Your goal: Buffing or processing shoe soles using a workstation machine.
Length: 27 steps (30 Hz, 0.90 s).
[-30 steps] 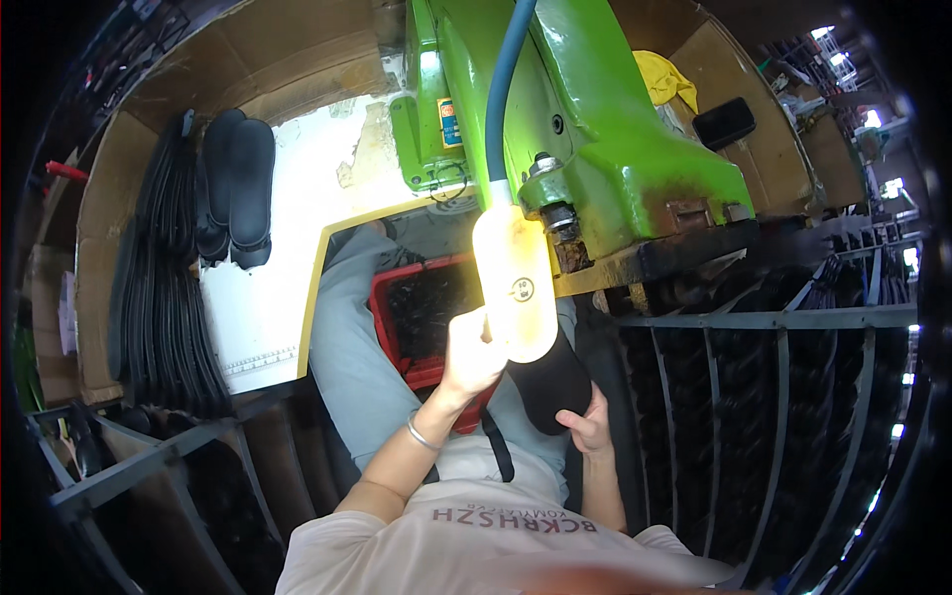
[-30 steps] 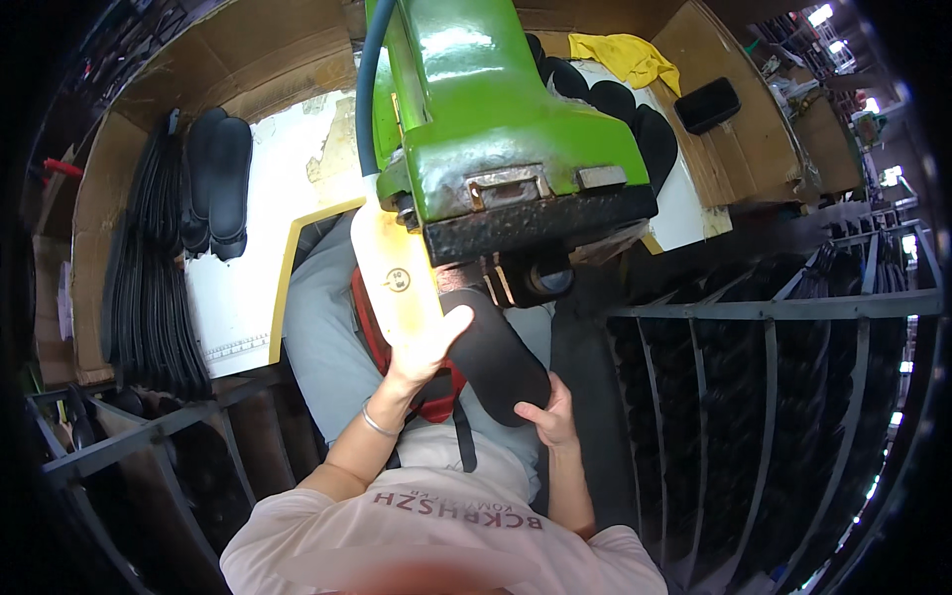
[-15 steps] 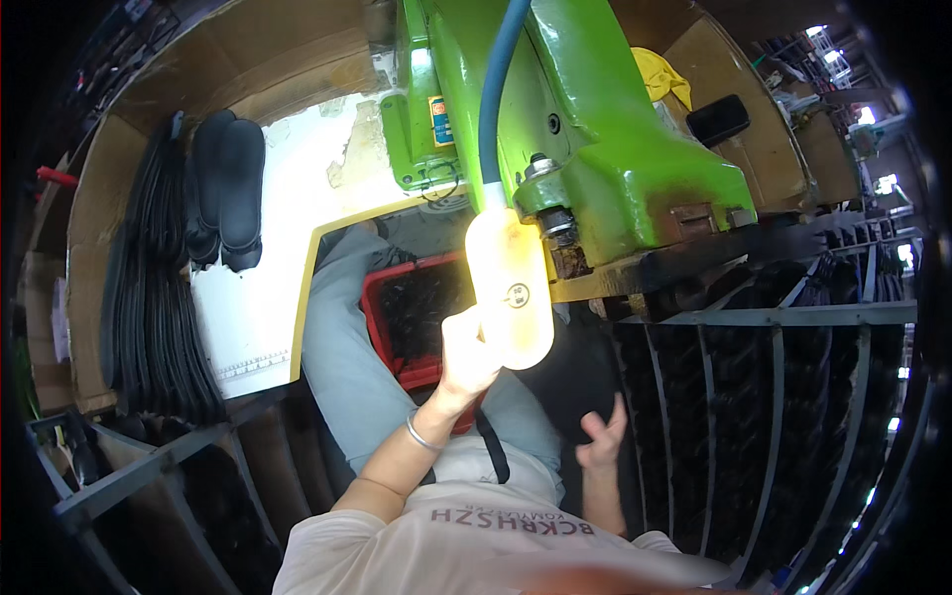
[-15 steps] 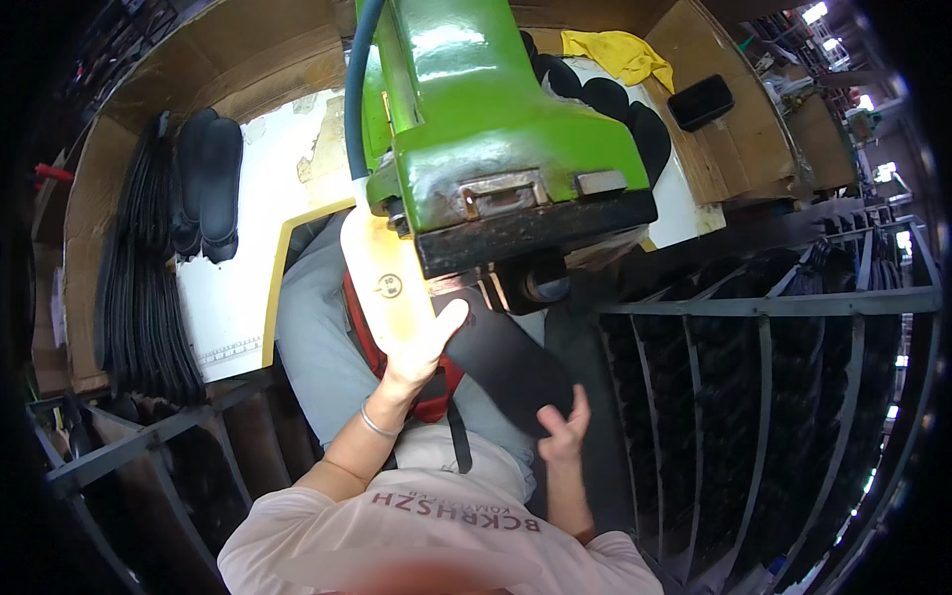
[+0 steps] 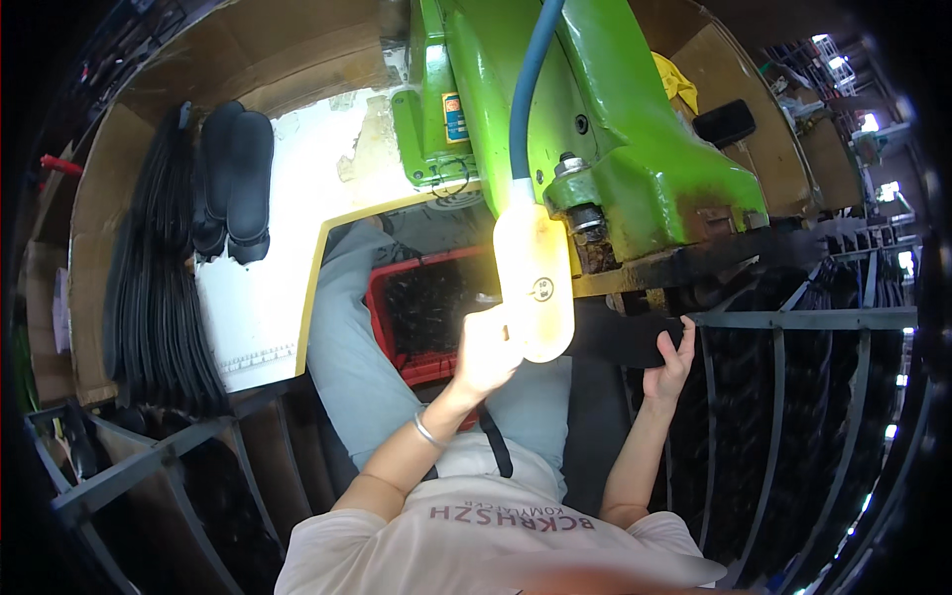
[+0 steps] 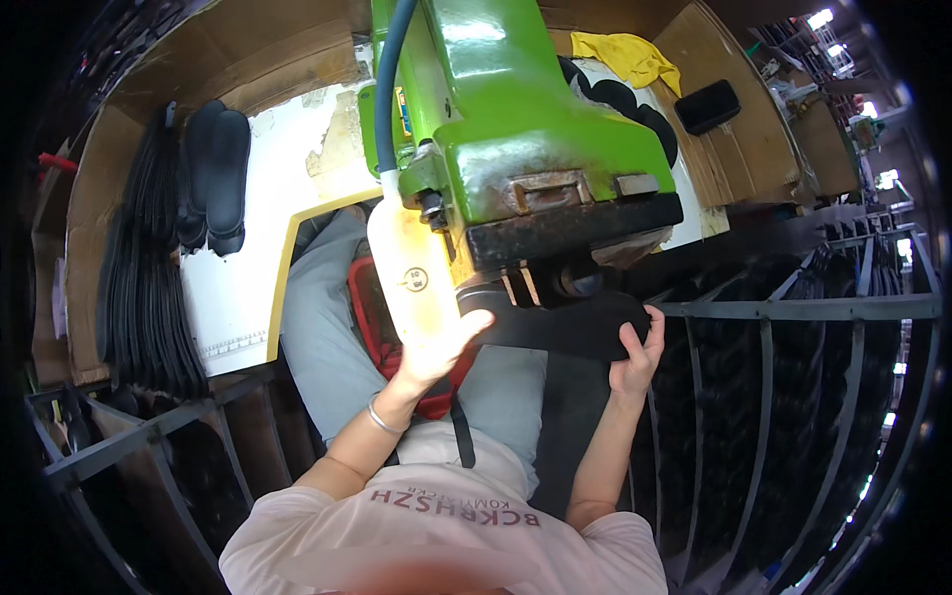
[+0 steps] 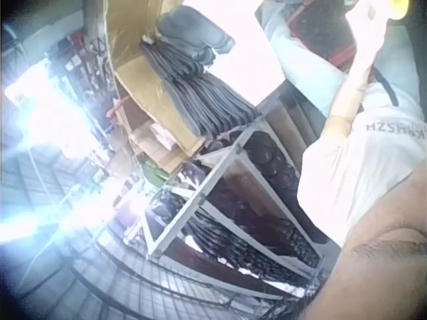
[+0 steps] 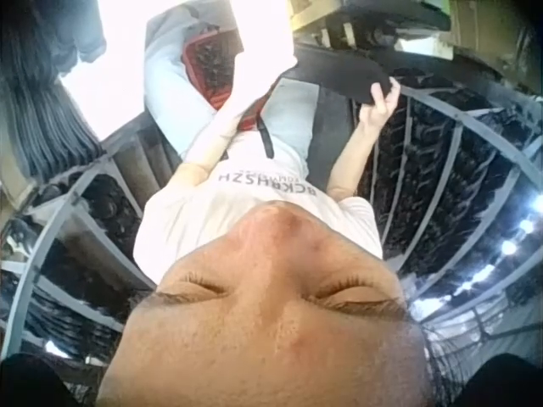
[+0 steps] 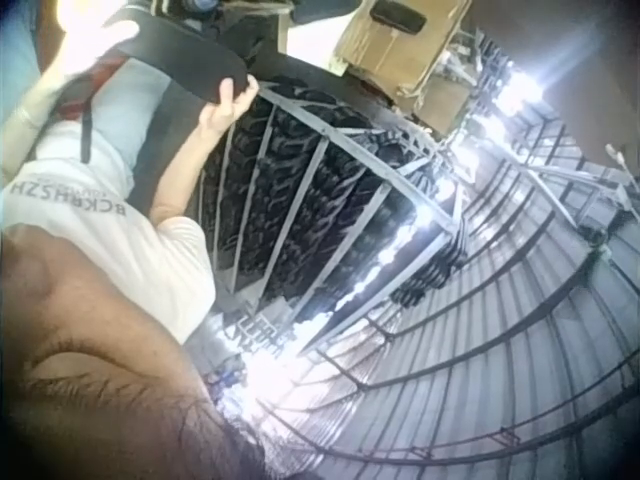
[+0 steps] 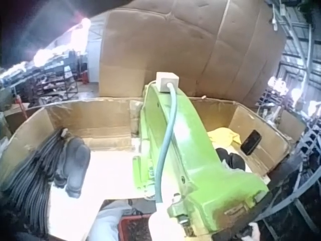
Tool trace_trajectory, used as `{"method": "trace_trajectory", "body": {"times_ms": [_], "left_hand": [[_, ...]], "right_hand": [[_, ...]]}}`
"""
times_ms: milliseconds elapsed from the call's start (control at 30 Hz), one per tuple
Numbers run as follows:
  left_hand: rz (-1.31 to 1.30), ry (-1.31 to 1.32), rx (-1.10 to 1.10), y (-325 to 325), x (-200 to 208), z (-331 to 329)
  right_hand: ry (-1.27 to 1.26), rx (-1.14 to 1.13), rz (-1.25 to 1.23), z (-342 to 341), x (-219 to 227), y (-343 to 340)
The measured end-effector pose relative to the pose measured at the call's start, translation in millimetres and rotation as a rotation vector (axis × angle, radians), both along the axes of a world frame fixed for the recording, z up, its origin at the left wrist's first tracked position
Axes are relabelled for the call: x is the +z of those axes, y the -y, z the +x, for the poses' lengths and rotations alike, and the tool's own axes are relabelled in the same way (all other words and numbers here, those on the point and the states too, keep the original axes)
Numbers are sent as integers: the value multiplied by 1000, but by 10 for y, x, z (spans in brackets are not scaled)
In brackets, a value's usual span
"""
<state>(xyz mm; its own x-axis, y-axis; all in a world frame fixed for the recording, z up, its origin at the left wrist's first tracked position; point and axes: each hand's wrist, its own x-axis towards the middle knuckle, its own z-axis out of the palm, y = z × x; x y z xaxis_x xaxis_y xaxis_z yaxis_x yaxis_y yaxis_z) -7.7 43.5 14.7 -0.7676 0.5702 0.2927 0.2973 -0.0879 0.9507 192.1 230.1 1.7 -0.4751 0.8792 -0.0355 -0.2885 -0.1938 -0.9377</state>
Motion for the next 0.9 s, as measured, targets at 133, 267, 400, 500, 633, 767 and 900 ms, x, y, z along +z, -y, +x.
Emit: {"method": "trace_trajectory", "body": {"times_ms": [133,267,400,500,633,767,900], "left_hand": [[195,337,-204,-189,-156,38],[188,189,-56,-134,-132,10],[192,179,73,18,-46,-40],[257,473,-5,258,22,-135],[122,402,46,606,-105,-307],[42,336,-9,579,-30,-260],[20,187,-70,251,-74,-98]], "right_hand": [[-7,-105,-14,11,79,-11],[35,-121,-25,-210,235,-73],[0,10,-72,-521,350,-100],[-31,90,-96,-750,235,-21],[-16,210,-92,-805,-14,153],[-45,181,47,-661,-115,142],[-74,37,22,-501,15,-77]]}}
